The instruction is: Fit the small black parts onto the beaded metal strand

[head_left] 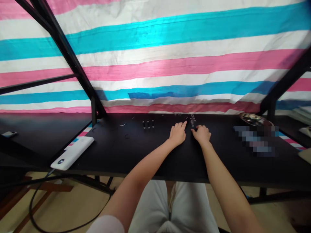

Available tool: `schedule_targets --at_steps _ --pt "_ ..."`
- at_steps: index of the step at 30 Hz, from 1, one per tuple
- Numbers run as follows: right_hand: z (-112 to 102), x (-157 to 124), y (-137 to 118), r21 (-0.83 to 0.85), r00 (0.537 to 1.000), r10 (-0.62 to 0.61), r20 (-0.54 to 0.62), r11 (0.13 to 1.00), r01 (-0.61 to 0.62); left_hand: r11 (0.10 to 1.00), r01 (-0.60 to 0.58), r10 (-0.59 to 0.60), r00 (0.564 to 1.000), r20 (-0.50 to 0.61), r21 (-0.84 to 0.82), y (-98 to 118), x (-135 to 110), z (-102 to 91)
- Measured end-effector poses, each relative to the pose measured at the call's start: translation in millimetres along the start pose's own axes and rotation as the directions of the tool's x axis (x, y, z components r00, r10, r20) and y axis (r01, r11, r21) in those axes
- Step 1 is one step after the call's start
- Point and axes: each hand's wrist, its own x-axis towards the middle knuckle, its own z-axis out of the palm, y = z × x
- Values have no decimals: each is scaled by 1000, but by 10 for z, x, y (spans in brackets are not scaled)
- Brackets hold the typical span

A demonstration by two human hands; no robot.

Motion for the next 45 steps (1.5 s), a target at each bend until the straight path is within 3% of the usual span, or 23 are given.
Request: schedule_targets --at_steps 5,10,13,15,18,21,31,45 --pt "65 27 5 44 999 -17 -34 999 19 999 25 -25 999 -27 33 24 344 236" --pt "112 88 -19 44 998 -42 -40 998 44 996 82 -86 993 -86 -41 -4 379 280" --pt "128 124 -44 46 999 -45 -31 998 46 967 161 -194 968 -162 -199 -72 346 297" --pt "130 143 -56 52 999 -42 -31 998 44 901 201 -302 927 -222 -385 -138 324 325" --pt "120 160 -64 72 999 -31 -41 997 34 714 204 -465 854 -236 -670 -232 299 376" --pt "96 154 -72 122 999 -35 -35 992 39 574 170 -536 817 -211 -801 -275 285 398" --pt "-7 -5 -165 55 961 -273 -30 960 275 526 85 -499 836 -227 -846 -204 276 300" --pt "-19 -54 -153 15 964 -268 5 963 267 575 94 -449 866 -218 -813 -156 258 313"
